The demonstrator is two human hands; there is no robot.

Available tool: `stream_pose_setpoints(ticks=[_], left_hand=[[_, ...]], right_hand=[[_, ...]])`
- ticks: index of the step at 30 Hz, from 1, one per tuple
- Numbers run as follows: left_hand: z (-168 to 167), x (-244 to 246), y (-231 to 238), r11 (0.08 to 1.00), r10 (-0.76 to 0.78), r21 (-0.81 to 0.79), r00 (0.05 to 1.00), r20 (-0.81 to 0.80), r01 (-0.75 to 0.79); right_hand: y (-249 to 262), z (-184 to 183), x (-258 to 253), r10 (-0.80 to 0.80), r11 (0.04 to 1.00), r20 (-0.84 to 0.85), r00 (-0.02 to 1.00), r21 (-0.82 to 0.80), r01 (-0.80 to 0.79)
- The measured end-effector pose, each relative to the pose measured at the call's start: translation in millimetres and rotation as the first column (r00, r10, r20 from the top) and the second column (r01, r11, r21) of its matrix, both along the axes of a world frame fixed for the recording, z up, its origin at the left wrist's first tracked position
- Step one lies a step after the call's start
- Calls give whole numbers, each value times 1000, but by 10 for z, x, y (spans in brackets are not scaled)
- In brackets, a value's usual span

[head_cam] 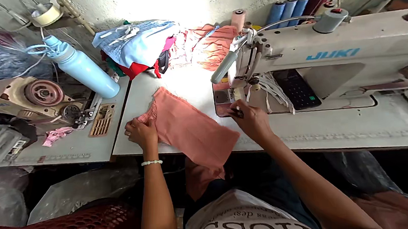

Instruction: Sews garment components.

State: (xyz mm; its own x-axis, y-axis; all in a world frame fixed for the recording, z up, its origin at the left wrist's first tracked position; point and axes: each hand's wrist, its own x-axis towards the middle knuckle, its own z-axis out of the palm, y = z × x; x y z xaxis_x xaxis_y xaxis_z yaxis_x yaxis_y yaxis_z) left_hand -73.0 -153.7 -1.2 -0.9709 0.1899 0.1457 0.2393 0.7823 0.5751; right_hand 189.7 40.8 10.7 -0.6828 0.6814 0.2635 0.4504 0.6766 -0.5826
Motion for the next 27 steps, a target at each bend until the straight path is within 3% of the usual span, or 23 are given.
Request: stream_pose_setpoints(ticks=[2,5,8,10,11,13,15,17,19,21,24,27], left_hand=[[89,28,78,999,-43,0,997,65,43],[266,404,133,923,-255,330,957,139,198],[438,959,106,653,-567,652,819,85,384],[464,1191,73,403,-743,768,668,-43,498],[469,1256,75,332,-751,778,649,-125,534],[442,1280,99,332,-657,713,694,-295,618],[438,1219,141,459,-575,563,713,-401,687],[475,1189,202,553,-558,451,713,-424,701],[541,1207,252,570,-569,420,708,-418,706],[627,1256,268,488,-636,478,672,-379,731],[740,1409,255,276,-847,596,484,-219,754],[738,1540,269,158,-930,745,352,-109,648]], right_hand=[[-150,64,-109,119,992,-99,988,-33,-123],[-346,149,-281,287,951,-246,926,-45,-307],[-508,296,-404,347,919,-343,873,-64,-390],[-591,388,-412,310,932,-424,851,-44,-361],[-617,433,-387,280,942,-470,837,-36,-335],[-626,531,-285,246,947,-537,807,-43,-318],[-612,636,-117,272,919,-563,781,-88,-384],[-605,733,72,330,874,-579,746,-111,-473],[-577,806,259,370,859,-587,720,-79,-506],[-533,863,405,364,874,-597,715,-46,-484],[-524,912,498,351,874,-622,700,-50,-483],[-582,892,498,332,846,-648,686,-117,-520]])
